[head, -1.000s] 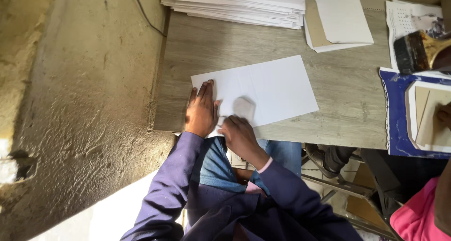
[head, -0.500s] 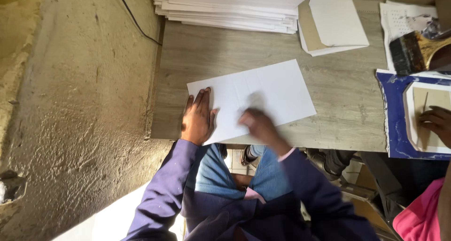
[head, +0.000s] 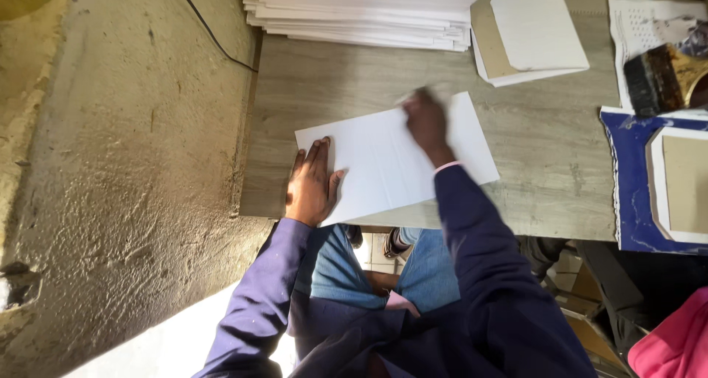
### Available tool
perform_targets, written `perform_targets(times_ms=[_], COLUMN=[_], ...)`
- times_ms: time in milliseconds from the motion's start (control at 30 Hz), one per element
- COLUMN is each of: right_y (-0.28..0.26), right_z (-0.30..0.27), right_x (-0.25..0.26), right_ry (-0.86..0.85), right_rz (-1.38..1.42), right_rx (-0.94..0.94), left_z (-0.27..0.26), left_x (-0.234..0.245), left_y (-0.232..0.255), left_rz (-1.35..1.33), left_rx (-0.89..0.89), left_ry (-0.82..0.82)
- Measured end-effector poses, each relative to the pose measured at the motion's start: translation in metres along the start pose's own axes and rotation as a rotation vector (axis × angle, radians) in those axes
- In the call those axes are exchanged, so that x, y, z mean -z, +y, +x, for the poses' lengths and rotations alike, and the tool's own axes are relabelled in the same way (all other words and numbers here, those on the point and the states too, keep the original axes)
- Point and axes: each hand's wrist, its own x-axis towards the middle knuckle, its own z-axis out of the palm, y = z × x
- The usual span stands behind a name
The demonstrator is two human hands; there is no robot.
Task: The person sits at a table and repeatedly wipes the surface of white paper sheets using a small white cloth. They handle the sheets individually, smoothing them out on the table and then stacking them. A second person is visible to the right, working on a separate task.
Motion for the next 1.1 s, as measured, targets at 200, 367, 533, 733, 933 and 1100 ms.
perform_targets(times_ms=[200,367,533,733,933,1100], right_y=[0.023,-0.092,-0.161,-0.198,-0.205,-0.208], right_z=[-0.119,-0.191,-0.172,-0.127,-0.150,-0.207], right_x=[0.121,0.161,0.165,0.176,0.184,0.176], right_ry=[-0.044,-0.292,-0.206,-0.399,-0.362,-0.013], right_rz=[-0.037,0.175,1.402,2.185,0.599,0.393], right_rx=[-0.617,-0.619,-0.724,-0.564,0.118,0.168], left_z=[-0.003,-0.002,-0.008,-0.025,-0.029,-0.018], left_x=[-0.001,0.003,0.045,0.054,0.074,0.075], left_y=[0.003,0.005,0.068,0.077,-0.006,-0.048], left_rz=[0.001,-0.064,-0.772,-1.204,-0.830,-1.010], left_rx=[0.044,0.050,0.094,0.257,0.490,0.585], left_ry=[-0.022,-0.019,-0.084,0.071,0.611,0.694])
